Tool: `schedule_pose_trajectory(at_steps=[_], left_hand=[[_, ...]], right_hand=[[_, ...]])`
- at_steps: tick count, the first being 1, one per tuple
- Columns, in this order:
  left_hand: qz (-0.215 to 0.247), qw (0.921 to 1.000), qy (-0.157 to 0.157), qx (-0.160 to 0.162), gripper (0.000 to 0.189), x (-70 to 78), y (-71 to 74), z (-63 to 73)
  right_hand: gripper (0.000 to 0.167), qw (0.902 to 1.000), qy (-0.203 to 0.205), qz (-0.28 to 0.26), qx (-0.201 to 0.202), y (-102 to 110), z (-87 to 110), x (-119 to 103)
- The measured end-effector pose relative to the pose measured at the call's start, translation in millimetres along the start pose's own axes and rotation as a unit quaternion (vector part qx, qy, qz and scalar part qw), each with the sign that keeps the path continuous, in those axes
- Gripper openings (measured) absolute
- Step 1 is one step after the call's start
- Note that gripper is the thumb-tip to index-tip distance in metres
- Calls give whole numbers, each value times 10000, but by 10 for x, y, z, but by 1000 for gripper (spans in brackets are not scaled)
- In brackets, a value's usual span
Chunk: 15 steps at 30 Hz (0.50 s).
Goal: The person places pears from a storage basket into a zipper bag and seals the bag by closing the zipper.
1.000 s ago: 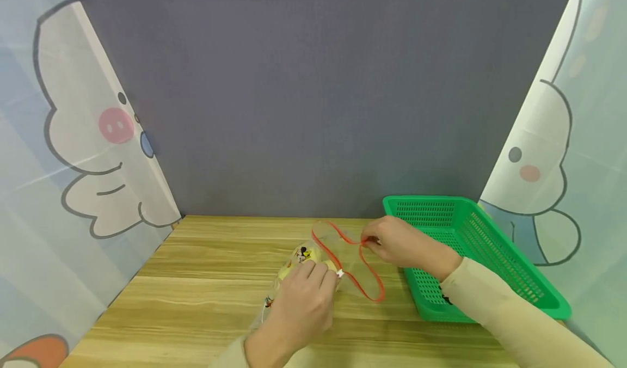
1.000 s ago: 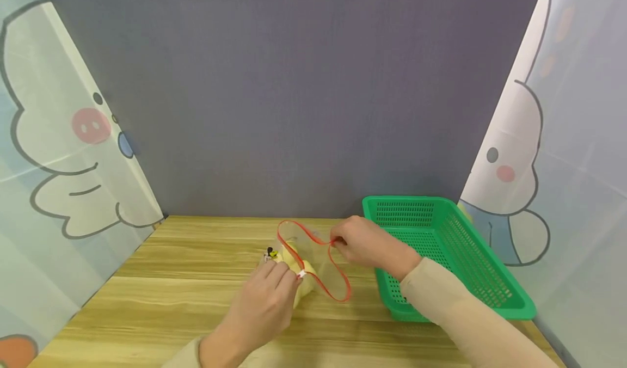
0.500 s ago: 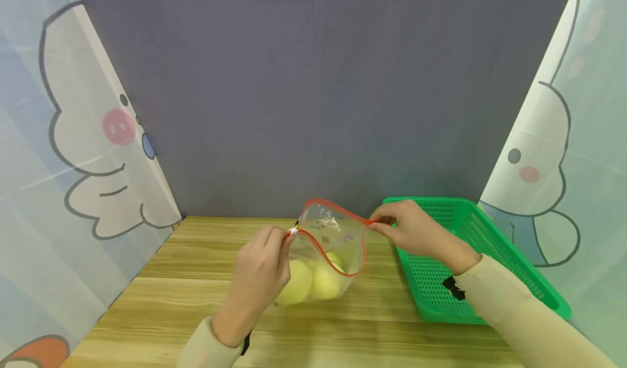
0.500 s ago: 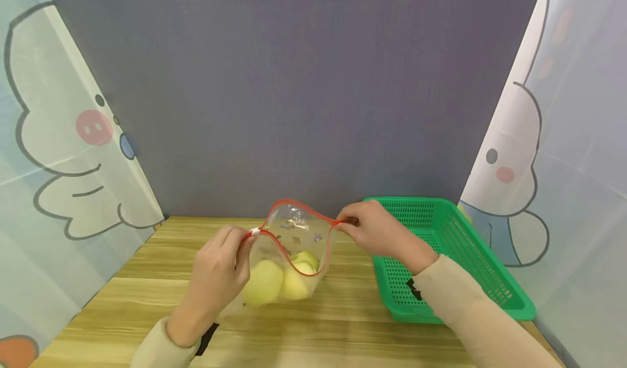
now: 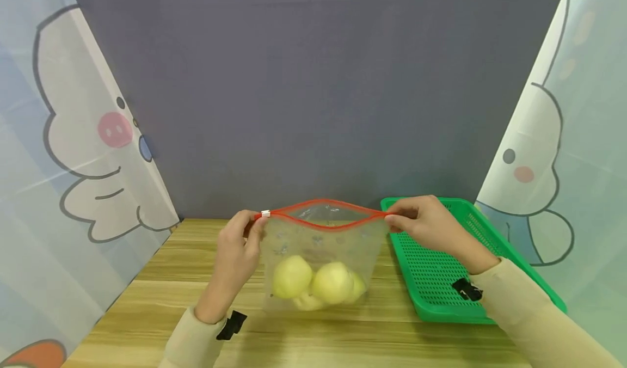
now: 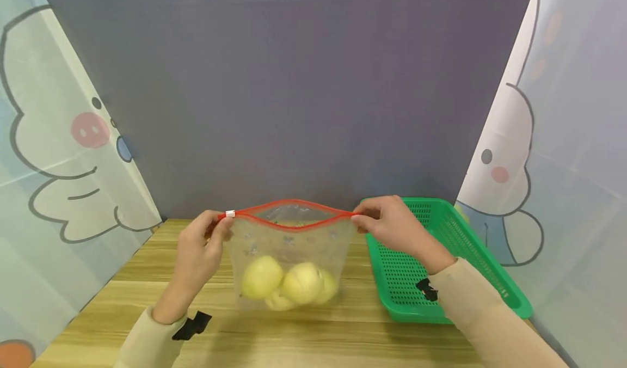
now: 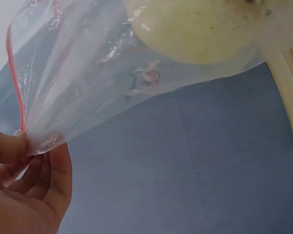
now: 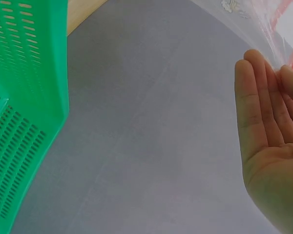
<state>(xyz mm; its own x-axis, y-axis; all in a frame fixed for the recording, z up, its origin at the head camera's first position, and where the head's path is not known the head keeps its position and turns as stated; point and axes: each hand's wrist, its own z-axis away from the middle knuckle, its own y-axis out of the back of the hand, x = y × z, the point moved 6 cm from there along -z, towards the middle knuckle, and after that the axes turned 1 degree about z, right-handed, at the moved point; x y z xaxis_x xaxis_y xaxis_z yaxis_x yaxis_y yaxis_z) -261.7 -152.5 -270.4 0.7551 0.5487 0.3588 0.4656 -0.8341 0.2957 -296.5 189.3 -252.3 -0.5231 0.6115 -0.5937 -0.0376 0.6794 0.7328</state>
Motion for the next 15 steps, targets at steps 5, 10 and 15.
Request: schedule_pose_trajectory(at_steps=[5, 10, 15], left_hand=[[492, 9941, 942, -199, 9, -160, -6, 4], [967, 9838, 1459, -393, 11, -226, -19, -1], [1429, 9701, 1919, -419, 12, -351, -77, 5]], right_hand=[[12, 9998, -117, -143, 43, 96, 50, 12], [11, 9997, -73, -239, 77, 167, 75, -3], [9, 9997, 10, -188, 154, 188, 78, -6]])
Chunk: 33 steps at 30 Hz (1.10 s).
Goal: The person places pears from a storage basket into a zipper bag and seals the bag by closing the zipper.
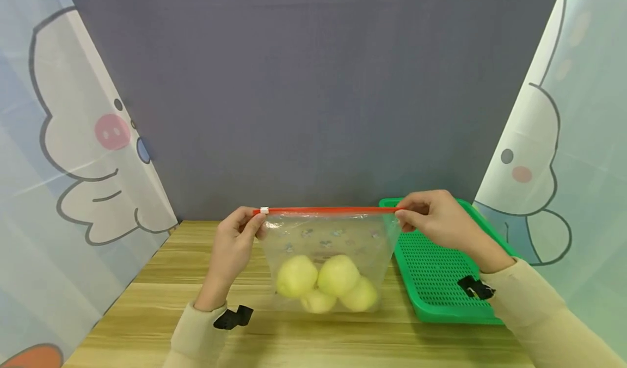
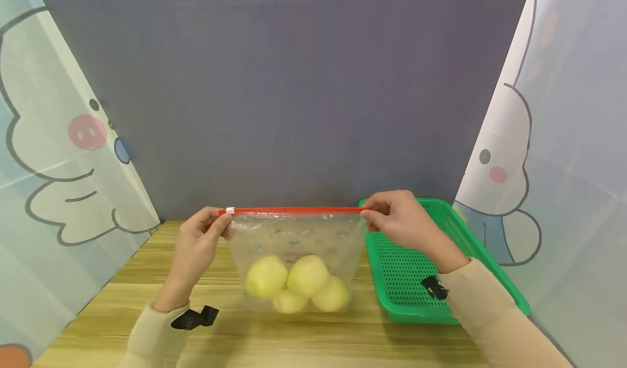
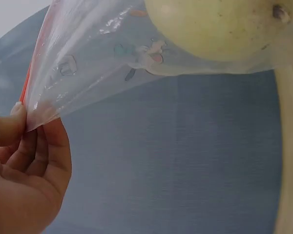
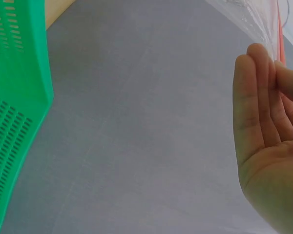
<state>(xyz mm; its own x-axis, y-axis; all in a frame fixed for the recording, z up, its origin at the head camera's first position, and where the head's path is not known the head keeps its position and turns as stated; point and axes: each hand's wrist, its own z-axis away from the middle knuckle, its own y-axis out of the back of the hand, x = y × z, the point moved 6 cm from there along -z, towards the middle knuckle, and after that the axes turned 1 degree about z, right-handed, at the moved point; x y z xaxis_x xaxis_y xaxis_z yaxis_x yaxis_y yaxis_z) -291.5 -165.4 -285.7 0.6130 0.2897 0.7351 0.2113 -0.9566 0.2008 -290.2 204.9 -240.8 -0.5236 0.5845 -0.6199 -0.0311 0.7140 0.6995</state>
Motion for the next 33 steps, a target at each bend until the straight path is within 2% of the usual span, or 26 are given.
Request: schedule_pose_trajectory(at_steps=[6, 12, 16, 22, 28, 33], left_hand=[[282, 9980, 520, -231, 13, -211, -91, -7], [725, 9955, 577, -221, 15, -306, -126, -56], [774, 9943, 727, -75, 17, -373, -111, -45], [749, 9939, 805, 38, 17, -336, -128, -8], [952, 9913, 900, 117, 15, -316, -132, -23], [1012, 9891, 1071, 46, 16, -342, -146, -6]], right_hand=[[11, 9997, -167, 201, -4, -46, -22, 84], [11, 9988, -158, 447, 141, -46, -48, 108], [10, 9986, -145, 497, 87, -71, -82, 79], [11, 9968, -174, 764, 138, -88, -100, 15], [11, 9943, -160, 1015, 288, -102, -99, -16], [16, 9904, -17, 1322, 405, -142, -113, -114]])
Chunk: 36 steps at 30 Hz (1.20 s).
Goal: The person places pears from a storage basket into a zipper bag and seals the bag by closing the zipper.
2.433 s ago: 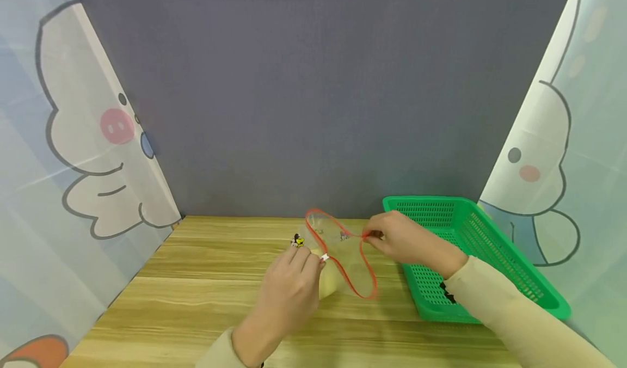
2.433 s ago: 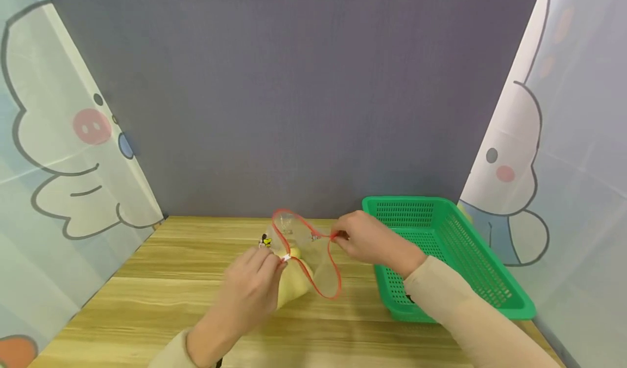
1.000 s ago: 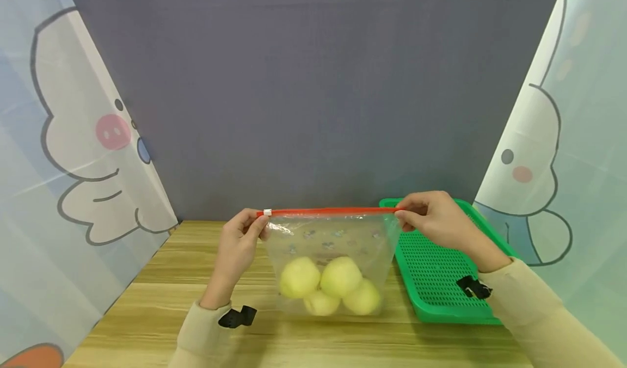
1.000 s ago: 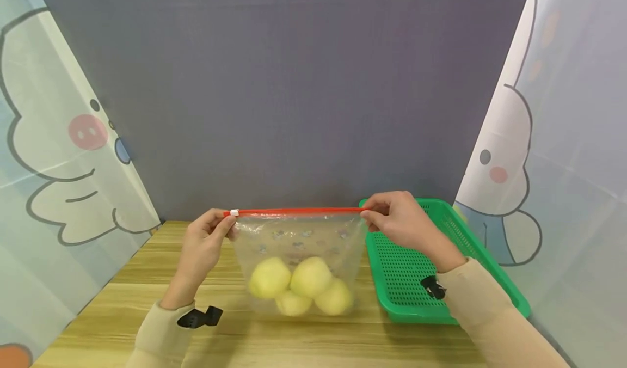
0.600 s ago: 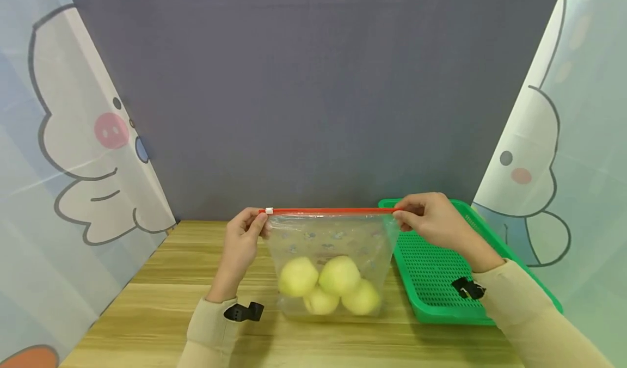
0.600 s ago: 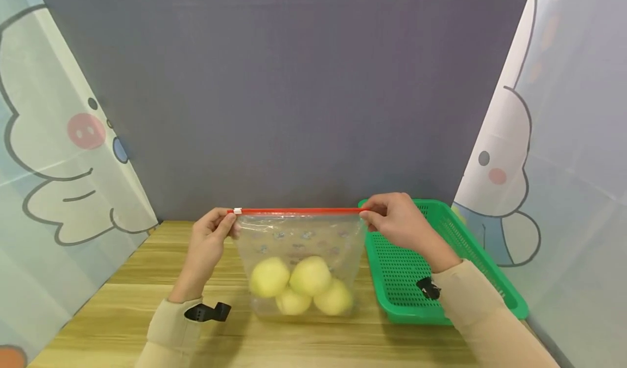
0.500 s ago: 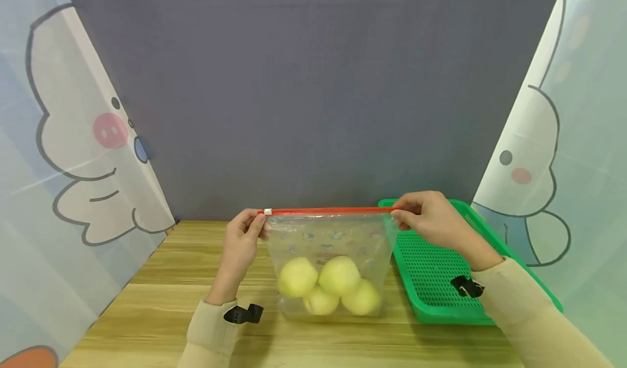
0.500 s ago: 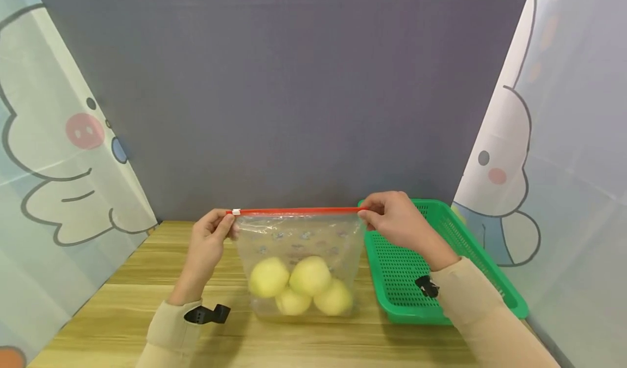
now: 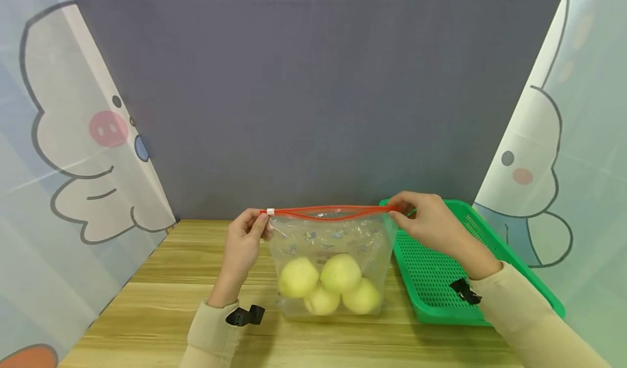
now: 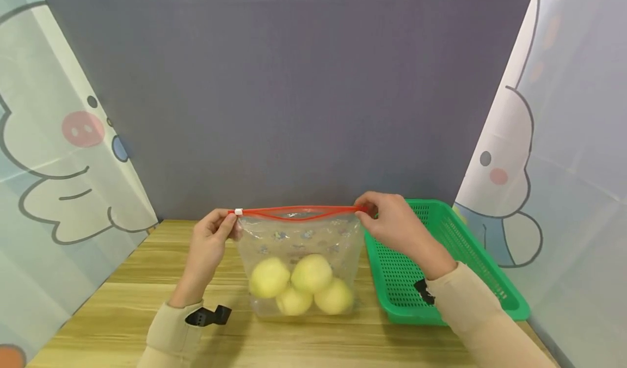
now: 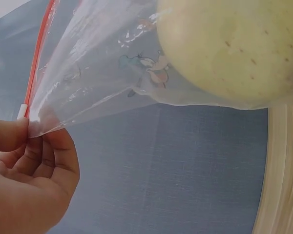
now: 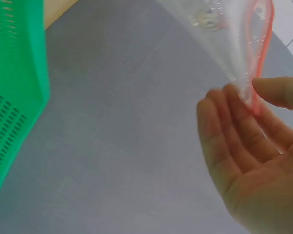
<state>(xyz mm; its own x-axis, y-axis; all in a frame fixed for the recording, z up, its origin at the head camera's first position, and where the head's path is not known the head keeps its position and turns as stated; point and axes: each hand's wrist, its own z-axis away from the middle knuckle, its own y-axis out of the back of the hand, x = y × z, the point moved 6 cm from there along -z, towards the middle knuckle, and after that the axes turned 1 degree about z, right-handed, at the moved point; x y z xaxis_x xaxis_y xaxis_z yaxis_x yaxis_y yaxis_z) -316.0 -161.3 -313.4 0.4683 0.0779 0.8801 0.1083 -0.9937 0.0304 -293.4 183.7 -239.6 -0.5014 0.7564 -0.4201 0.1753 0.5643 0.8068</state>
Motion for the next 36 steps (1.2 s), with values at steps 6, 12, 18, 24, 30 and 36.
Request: schedule_pose_trajectory(at_steps=[6, 12, 18, 24, 30, 36], left_hand=[[21, 10000, -26, -50, 17, -1, -13, 8], [-42, 9998, -171, -85, 17, 21, -27, 6], [-61, 9990, -405, -151, 18, 54, -36, -14], [222, 9988, -352, -257, 19, 48, -57, -24], [241, 9987, -381, -221, 17, 51, -62, -29], [208, 9989, -355, -243, 20, 68, -60, -18]], right_hand=[[27, 9977, 326, 595, 93, -35, -55, -286], [27, 9950, 589, 800, -75, -152, -182, -586], [32, 9946, 639, 721, -382, -328, -353, -889], [33, 9951, 599, 514, -598, -482, -475, -1102], [33, 9948, 633, 418, -680, -633, -574, -1271], [32, 9948, 657, 153, -765, -787, -667, -1378]])
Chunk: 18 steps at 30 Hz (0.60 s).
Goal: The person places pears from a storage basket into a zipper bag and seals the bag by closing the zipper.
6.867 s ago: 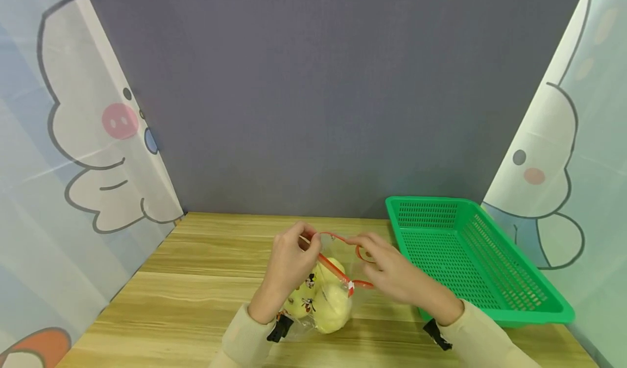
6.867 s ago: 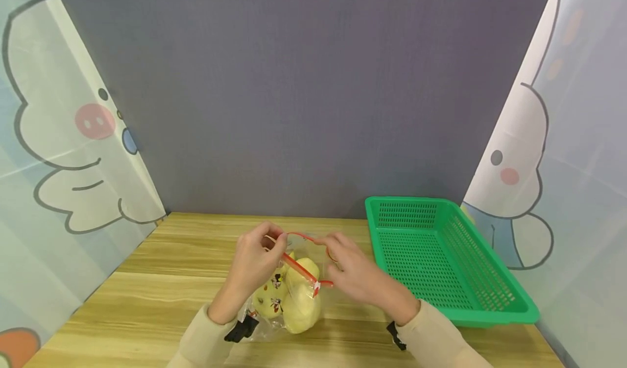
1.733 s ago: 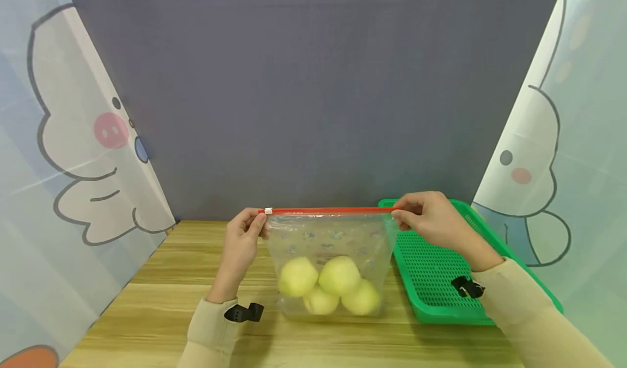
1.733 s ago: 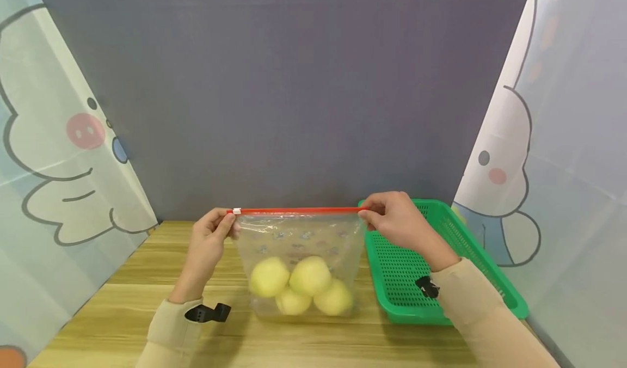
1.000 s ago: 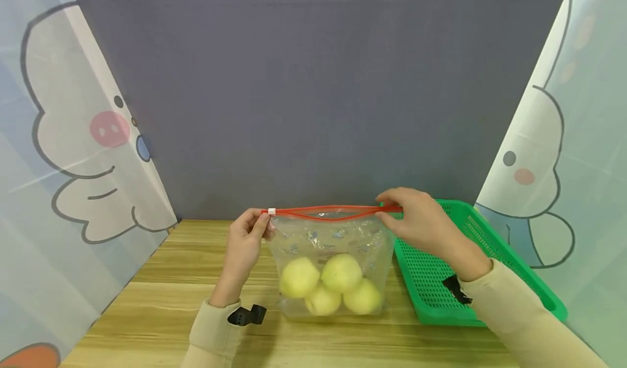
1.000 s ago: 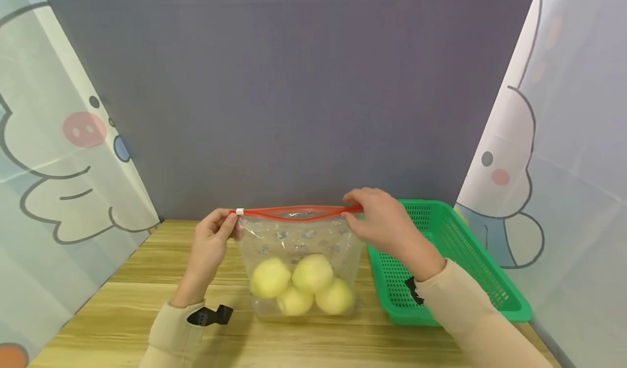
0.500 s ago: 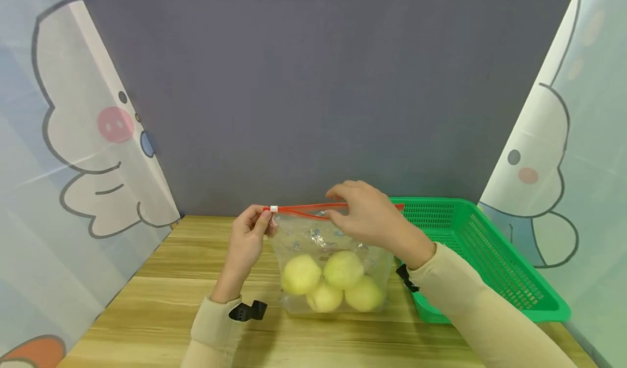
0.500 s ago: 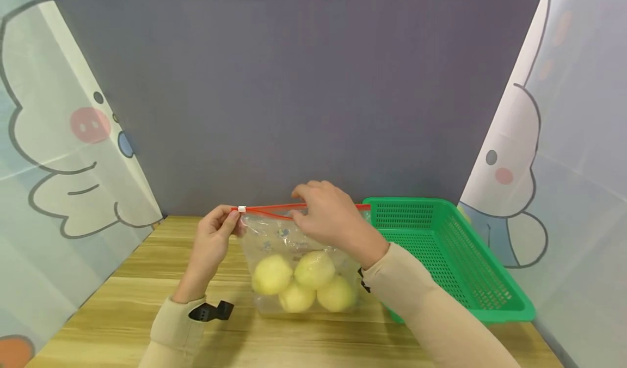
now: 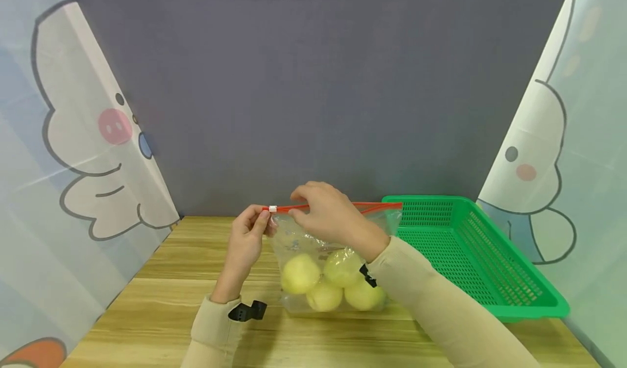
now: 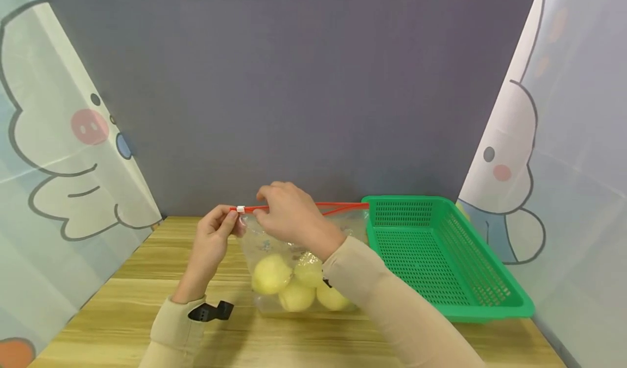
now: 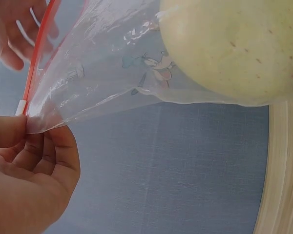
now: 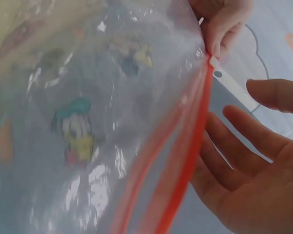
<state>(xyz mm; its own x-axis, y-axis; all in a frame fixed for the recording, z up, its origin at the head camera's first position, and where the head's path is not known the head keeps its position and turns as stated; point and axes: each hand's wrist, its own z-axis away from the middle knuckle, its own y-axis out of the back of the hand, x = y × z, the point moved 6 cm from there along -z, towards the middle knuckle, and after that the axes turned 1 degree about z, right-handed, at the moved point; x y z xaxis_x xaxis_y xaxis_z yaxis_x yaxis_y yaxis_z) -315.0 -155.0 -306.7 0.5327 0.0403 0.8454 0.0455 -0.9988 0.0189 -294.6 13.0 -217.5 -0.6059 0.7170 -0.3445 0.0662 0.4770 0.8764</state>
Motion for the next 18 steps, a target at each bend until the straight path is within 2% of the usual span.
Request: schedule_pose_trajectory(at_steps=[6, 14, 18], left_hand=[[19, 10000, 15, -62, 21, -3, 1, 4], [-37, 9996, -231, -156, 21, 24, -8, 5], [-74, 9995, -246, -183, 21, 31, -13, 10]], right_hand=[[31, 9999, 28, -87, -67, -116, -98, -73], [28, 9997, 62, 117, -181, -244, -199, -127], [25, 9996, 65, 89, -246, -300, -229, -119]])
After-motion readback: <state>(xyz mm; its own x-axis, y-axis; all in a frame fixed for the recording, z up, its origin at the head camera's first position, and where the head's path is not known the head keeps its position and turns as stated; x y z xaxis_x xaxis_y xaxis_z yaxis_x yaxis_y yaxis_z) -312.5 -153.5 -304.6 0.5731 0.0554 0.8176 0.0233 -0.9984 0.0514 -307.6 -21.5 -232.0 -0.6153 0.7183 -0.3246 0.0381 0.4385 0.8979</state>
